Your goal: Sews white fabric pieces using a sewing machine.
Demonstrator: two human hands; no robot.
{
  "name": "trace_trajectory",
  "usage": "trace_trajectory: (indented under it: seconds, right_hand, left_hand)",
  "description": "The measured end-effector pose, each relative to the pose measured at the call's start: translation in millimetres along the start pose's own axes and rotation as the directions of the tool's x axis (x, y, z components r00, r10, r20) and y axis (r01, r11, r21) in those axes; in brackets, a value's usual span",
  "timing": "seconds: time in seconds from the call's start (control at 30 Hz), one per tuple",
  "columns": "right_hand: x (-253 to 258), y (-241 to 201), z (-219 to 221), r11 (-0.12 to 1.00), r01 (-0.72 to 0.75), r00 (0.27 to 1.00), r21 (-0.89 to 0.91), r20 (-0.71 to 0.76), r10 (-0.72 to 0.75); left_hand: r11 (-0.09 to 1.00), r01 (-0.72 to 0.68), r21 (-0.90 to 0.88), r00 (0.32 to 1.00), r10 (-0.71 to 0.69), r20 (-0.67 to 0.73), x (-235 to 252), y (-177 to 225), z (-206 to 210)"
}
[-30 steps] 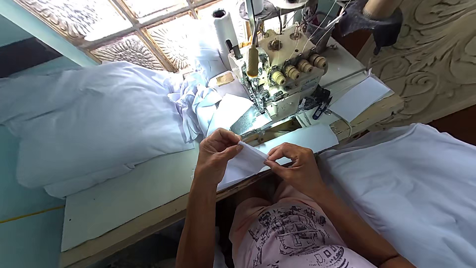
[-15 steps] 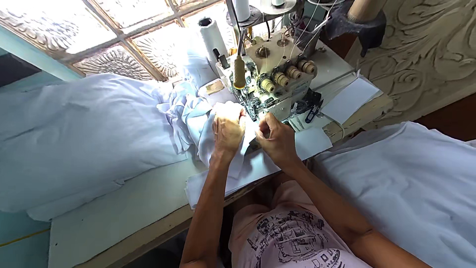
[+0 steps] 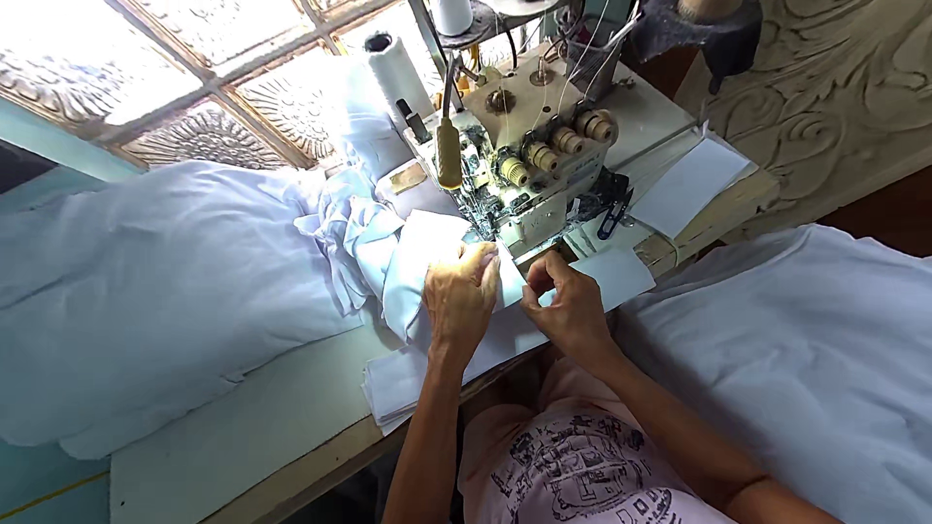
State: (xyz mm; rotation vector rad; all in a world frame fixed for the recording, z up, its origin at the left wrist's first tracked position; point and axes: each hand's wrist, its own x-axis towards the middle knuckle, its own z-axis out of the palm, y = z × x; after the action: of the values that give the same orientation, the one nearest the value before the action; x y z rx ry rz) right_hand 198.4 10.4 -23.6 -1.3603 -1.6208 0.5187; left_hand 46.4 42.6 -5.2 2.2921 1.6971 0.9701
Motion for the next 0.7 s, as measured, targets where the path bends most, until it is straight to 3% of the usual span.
trace_trajectory:
  seconds: [0.3, 0.5, 0.7]
  right_hand:
    - [9, 7, 13, 0.99, 0.108, 0.991, -0.095, -0.066, -0.115]
    - [12, 4, 19, 0.939, 0.214, 0.969, -0.269, -0.066, -0.24]
    - [15, 0, 23, 0.898, 0.233, 0.967, -0.374, -0.011, -0.256]
  left_hand:
    - [0.996, 0.046, 0.075, 0.995, -0.039, -0.092, 10, -1, 8]
    - [0.989, -0.025, 0.143, 0.999, 0.02, 0.034, 10, -4, -6]
    - [0.977, -0.028, 0.211, 0.999, 0.017, 0.05, 33, -33, -9]
